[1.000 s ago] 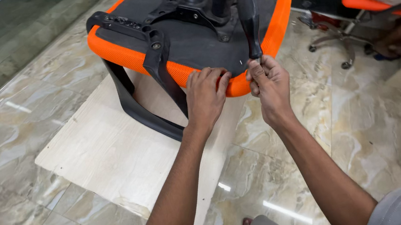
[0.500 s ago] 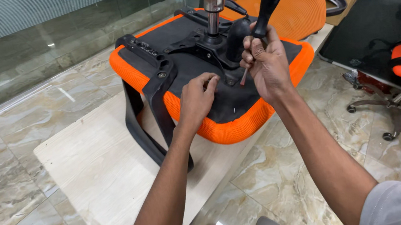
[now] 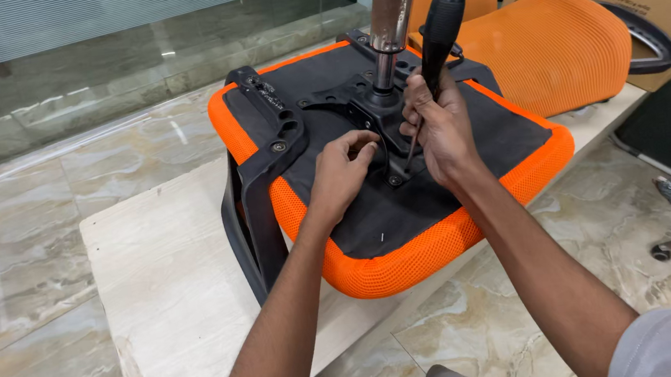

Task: The person uses a screwdriver to tighten screws on the underside of an orange office chair seat, securing the metal base and plastic brackets. The person rotates the chair to access different screw locations and continues tightening until the assembly appears complete.

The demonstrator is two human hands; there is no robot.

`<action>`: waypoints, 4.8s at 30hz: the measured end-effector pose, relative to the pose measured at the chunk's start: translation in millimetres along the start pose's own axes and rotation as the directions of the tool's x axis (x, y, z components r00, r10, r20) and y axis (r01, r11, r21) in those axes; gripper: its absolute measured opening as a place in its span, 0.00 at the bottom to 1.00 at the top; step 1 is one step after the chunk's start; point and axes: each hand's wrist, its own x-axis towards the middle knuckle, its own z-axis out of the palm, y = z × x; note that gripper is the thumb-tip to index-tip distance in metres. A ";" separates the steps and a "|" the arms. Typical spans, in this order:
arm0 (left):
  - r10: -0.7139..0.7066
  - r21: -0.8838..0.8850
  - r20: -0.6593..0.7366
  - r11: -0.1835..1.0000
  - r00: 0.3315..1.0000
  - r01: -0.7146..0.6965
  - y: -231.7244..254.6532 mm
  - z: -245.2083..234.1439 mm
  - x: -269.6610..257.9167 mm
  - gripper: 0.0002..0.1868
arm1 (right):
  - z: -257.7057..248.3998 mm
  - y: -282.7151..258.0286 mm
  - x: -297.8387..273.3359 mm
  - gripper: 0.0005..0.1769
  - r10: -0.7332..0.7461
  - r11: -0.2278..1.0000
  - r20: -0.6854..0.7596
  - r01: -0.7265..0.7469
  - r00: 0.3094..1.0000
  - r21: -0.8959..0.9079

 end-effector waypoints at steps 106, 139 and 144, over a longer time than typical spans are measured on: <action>-0.058 0.054 0.390 0.998 0.919 0.040 -5.4 1.2 22.9 0.11 | 33.9 9.9 31.8 0.28 -0.161 0.955 -0.100 0.130 0.982 -0.265; -0.014 0.157 0.402 0.986 0.916 -0.053 3.3 1.5 19.6 0.13 | 10.6 12.5 10.1 0.21 0.070 0.994 -0.093 -0.062 0.993 0.087; -0.067 0.160 0.393 0.987 0.917 0.004 2.4 0.3 20.7 0.13 | 9.8 13.8 1.9 0.28 0.096 0.995 -0.024 -0.095 0.995 0.031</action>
